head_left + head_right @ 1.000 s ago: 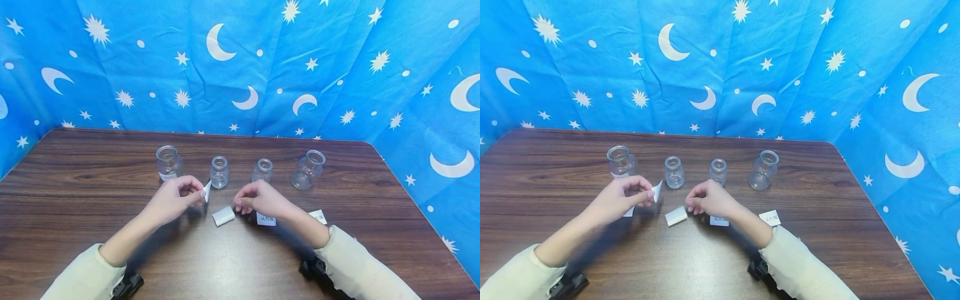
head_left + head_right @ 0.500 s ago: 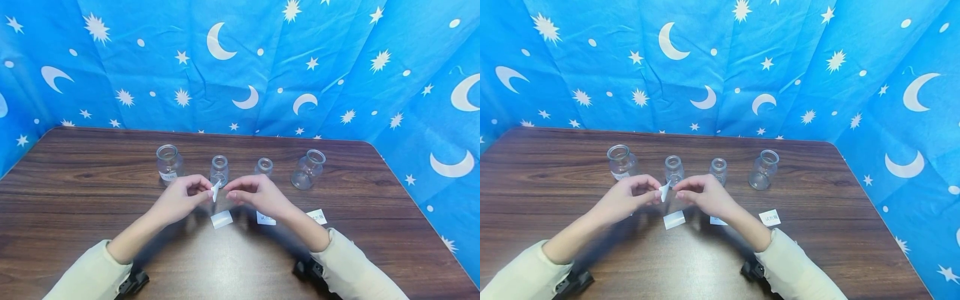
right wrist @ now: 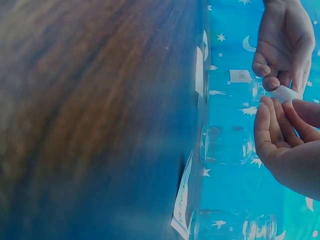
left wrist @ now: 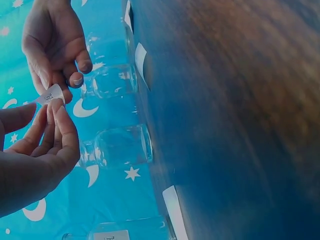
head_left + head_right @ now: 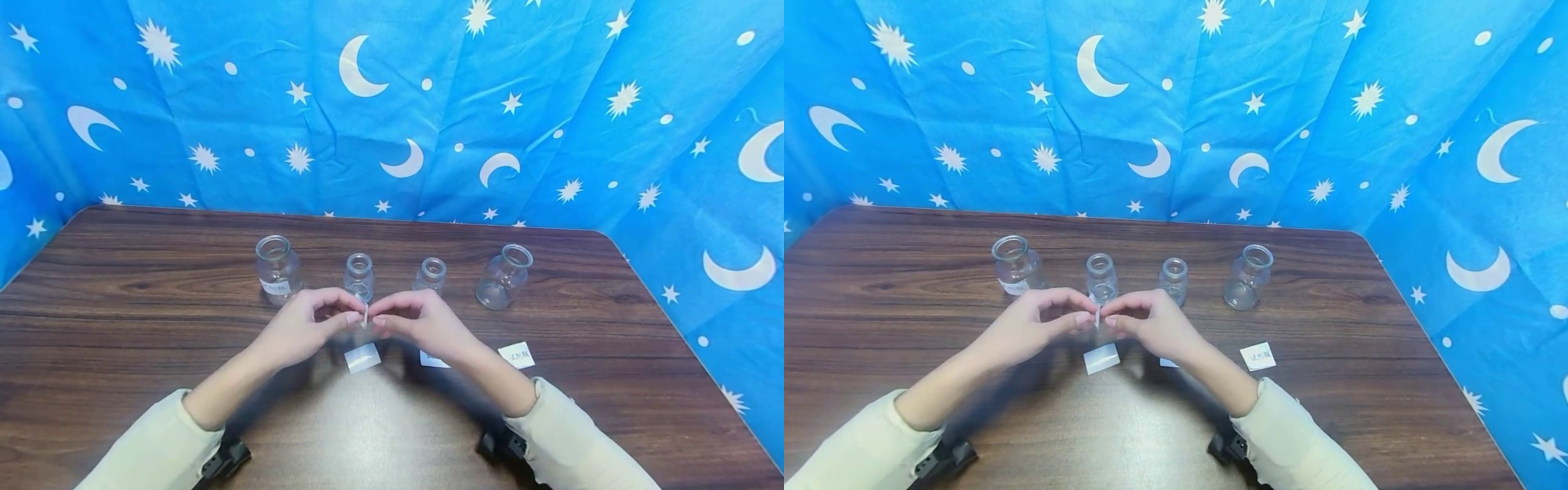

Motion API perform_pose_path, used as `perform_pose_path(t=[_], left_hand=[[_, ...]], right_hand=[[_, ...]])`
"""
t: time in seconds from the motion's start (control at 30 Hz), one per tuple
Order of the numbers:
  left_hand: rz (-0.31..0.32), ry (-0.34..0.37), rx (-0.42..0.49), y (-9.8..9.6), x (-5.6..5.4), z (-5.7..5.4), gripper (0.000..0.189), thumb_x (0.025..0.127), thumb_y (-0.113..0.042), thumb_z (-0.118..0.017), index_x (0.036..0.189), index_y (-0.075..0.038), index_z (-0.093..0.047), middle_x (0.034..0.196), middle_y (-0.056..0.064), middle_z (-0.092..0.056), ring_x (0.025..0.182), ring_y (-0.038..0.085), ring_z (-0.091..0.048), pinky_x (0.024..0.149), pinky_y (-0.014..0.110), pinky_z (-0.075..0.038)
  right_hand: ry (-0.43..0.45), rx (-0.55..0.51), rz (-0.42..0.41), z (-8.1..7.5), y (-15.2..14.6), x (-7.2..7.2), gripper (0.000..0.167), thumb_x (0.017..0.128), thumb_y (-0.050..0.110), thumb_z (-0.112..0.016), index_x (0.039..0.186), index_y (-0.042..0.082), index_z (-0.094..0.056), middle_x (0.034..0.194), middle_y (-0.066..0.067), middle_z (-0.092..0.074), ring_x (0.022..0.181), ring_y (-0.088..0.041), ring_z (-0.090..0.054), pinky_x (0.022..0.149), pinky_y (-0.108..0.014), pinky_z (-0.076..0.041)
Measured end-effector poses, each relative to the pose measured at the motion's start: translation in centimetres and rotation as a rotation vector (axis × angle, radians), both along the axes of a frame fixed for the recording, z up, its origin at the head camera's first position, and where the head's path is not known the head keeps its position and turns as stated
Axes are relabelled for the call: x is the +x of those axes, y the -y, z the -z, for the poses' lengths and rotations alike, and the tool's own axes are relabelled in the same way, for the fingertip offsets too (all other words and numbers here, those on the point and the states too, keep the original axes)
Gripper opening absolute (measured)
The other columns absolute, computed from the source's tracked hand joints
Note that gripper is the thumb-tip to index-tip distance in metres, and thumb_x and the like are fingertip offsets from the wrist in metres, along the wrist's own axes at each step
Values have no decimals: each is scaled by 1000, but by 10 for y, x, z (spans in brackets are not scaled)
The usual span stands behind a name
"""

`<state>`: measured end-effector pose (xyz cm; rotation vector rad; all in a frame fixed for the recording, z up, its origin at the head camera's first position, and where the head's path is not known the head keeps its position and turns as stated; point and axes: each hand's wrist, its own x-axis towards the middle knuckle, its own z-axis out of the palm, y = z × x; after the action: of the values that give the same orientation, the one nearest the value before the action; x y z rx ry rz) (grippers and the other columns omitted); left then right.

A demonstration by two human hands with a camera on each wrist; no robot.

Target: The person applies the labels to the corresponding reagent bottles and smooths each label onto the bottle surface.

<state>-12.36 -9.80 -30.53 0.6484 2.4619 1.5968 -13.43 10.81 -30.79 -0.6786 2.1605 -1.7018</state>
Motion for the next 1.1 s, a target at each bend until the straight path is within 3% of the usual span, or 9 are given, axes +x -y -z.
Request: perform_pose_path(t=[0.4,0.7,0.9,1.1], left_hand=[[36,6,24,-1,2,-1,14,89,-7,-58,99,-4,-66,91,7,-66,81,16,-60,71,30,-48],[40,-1,-15,-4,4,-4,15,88,-7,-59,100,-6,-67,95,3,-66,84,14,-59,75,36,-47],[11,-16,-36,-3,2,-5,12,87,-7,-60,97,-6,-67,91,3,-66,81,15,-59,72,35,-47],[-61,-66,-77,0,-3,-4,4,82,-5,-65,86,-5,-63,77,2,-61,72,14,-55,67,33,-46]], right_hand=[[21,31,46,-3,-4,1,18,83,14,-67,97,3,-68,92,-8,-67,82,-25,-62,75,-34,-51],[-22,63,80,-2,-3,2,16,80,14,-71,91,4,-67,85,-6,-66,77,-20,-60,73,-33,-50],[-28,79,40,-3,-5,0,16,83,11,-66,96,1,-67,88,-7,-66,81,-25,-60,73,-34,-50],[-19,77,12,-6,-5,-2,15,84,4,-63,97,-4,-66,88,-11,-66,79,-26,-61,74,-47,-49]])
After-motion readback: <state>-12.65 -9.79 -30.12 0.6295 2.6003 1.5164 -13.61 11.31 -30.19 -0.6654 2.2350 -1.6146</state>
